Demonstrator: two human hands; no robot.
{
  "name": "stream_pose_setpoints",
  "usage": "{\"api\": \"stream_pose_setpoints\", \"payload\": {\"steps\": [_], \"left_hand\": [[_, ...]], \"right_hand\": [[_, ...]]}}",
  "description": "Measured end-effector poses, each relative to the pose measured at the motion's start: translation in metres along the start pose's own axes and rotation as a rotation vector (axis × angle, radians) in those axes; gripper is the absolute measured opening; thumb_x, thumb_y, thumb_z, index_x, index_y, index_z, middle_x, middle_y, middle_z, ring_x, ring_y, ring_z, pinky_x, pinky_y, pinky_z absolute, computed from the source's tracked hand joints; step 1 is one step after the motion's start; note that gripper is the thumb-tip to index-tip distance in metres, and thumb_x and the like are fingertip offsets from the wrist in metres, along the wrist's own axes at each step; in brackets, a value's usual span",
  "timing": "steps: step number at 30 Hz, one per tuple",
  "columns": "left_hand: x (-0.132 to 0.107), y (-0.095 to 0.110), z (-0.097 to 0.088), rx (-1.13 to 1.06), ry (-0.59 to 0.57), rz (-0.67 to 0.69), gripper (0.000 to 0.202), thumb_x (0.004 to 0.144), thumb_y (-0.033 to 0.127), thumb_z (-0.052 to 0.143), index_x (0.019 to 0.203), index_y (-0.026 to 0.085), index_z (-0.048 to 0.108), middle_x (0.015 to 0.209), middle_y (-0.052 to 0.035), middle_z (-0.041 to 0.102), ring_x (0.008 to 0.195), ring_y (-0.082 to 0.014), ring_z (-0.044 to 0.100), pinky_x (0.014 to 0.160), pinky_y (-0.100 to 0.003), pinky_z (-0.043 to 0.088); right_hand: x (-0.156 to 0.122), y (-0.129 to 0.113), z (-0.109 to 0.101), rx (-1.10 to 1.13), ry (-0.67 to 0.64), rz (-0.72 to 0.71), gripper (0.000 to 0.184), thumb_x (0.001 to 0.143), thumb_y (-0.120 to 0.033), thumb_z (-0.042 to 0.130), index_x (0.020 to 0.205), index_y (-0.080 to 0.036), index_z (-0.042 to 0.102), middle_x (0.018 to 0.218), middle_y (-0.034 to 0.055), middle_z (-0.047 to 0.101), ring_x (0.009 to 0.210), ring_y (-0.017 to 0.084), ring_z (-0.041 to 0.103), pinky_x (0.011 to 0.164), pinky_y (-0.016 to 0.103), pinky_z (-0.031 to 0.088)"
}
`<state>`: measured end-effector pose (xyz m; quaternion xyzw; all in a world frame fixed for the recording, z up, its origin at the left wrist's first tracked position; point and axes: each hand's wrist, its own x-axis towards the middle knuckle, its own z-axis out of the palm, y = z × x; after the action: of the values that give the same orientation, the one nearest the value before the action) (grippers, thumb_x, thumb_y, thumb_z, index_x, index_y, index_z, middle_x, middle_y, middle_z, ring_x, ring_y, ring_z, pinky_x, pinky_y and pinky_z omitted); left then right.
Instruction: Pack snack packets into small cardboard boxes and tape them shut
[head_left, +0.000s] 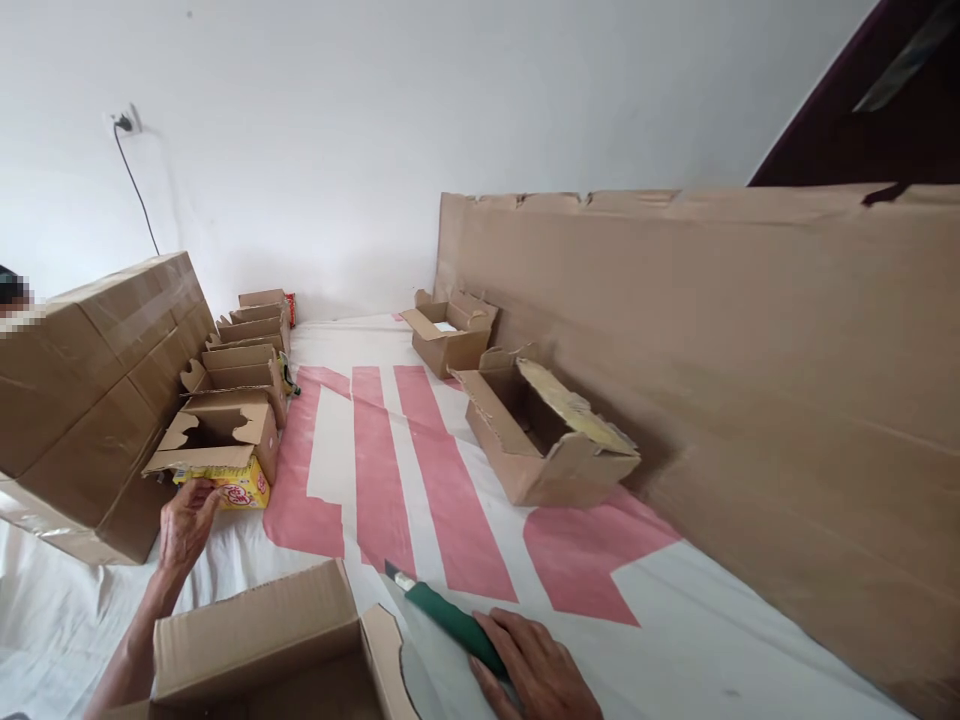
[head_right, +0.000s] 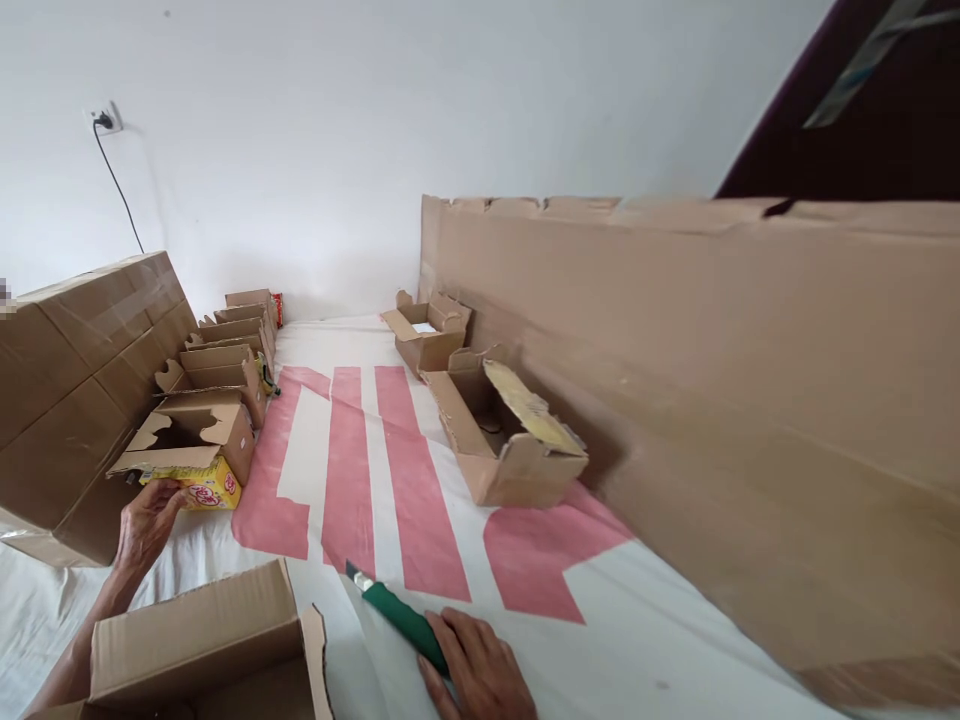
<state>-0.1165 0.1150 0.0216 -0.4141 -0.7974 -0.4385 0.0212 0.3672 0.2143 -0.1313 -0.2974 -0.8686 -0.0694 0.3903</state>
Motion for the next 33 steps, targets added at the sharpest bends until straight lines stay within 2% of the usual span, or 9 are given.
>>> {"api": "stream_pose_setpoints", "payload": {"steps": [5,8,10,16,21,25,28,30,33], "left_hand": [[0.023,0.013,-0.013,0.247,-0.051,0.026,0.039,0.089,0.061,0.063,0.101,0.026,0.075,0.081,-0.0050,0.084,0.080,-0.0286,0.080,0.073,-0.034,0.058],[0.031,0.012,-0.016,0.387,-0.091,0.035,0.037,0.092,0.054,0.062,0.108,0.026,0.078,0.084,-0.0071,0.084,0.086,-0.0311,0.081,0.075,-0.035,0.056],[0.031,0.009,-0.018,0.392,-0.111,0.046,0.035,0.091,0.051,0.064,0.110,0.025,0.078,0.085,-0.0078,0.084,0.087,-0.0316,0.081,0.074,-0.035,0.055],[0.019,0.001,-0.029,0.138,-0.207,0.103,0.035,0.084,0.042,0.068,0.113,0.025,0.078,0.084,-0.0038,0.084,0.082,-0.0272,0.080,0.075,-0.032,0.057],[0.003,-0.002,-0.046,-0.041,-0.189,0.094,0.031,0.075,0.045,0.072,0.097,0.025,0.082,0.083,-0.0039,0.085,0.077,-0.0242,0.078,0.075,-0.032,0.058],[-0.017,-0.002,-0.070,-0.242,-0.156,0.053,0.036,0.069,0.055,0.078,0.082,0.022,0.080,0.082,-0.0072,0.084,0.073,-0.0229,0.076,0.069,-0.030,0.058],[-0.026,0.004,-0.098,-0.370,-0.093,0.013,0.043,0.069,0.060,0.082,0.083,0.019,0.078,0.073,-0.0067,0.080,0.067,-0.0207,0.073,0.067,-0.031,0.059],[-0.029,0.012,-0.118,-0.505,-0.004,-0.016,0.048,0.072,0.062,0.082,0.087,0.018,0.076,0.072,-0.0050,0.078,0.065,-0.0189,0.072,0.068,-0.032,0.061],[-0.030,0.033,-0.143,-0.986,0.191,-0.050,0.046,0.071,0.060,0.088,0.085,0.020,0.070,0.067,0.0013,0.071,0.064,-0.0142,0.068,0.067,-0.028,0.060]], "right_hand": [[0.000,-0.002,0.000,0.018,-0.008,0.026,0.033,0.113,-0.040,0.045,0.125,-0.020,0.067,0.109,0.0115,0.076,0.098,0.027,0.071,0.085,0.039,0.051],[0.000,-0.004,0.002,0.028,0.002,0.046,0.033,0.114,-0.041,0.044,0.125,-0.019,0.067,0.109,0.0114,0.076,0.098,0.027,0.070,0.086,0.039,0.051],[0.000,-0.005,0.004,0.040,0.006,0.059,0.033,0.114,-0.041,0.045,0.124,-0.019,0.067,0.109,0.0112,0.076,0.097,0.027,0.070,0.086,0.040,0.051],[0.000,-0.004,0.008,0.085,-0.021,0.084,0.033,0.112,-0.046,0.048,0.123,-0.022,0.067,0.112,0.0114,0.075,0.102,0.029,0.070,0.088,0.041,0.054],[0.003,-0.003,0.007,0.121,-0.110,0.118,0.029,0.110,-0.046,0.052,0.123,-0.025,0.068,0.116,0.0109,0.076,0.103,0.029,0.070,0.088,0.042,0.055],[0.003,-0.003,0.010,0.157,-0.147,0.155,0.028,0.106,-0.044,0.055,0.120,-0.025,0.070,0.114,0.0102,0.075,0.102,0.029,0.069,0.089,0.042,0.055],[0.004,-0.003,0.013,0.143,-0.140,0.144,0.028,0.105,-0.043,0.056,0.116,-0.023,0.072,0.111,0.0089,0.075,0.100,0.028,0.068,0.086,0.041,0.055],[0.006,-0.003,0.014,0.122,-0.135,0.135,0.027,0.105,-0.043,0.056,0.114,-0.023,0.072,0.111,0.0084,0.075,0.099,0.027,0.069,0.083,0.040,0.054],[0.011,-0.006,0.014,0.090,-0.132,0.118,0.026,0.105,-0.043,0.057,0.111,-0.023,0.073,0.108,0.0073,0.075,0.097,0.026,0.069,0.083,0.039,0.054]]}}
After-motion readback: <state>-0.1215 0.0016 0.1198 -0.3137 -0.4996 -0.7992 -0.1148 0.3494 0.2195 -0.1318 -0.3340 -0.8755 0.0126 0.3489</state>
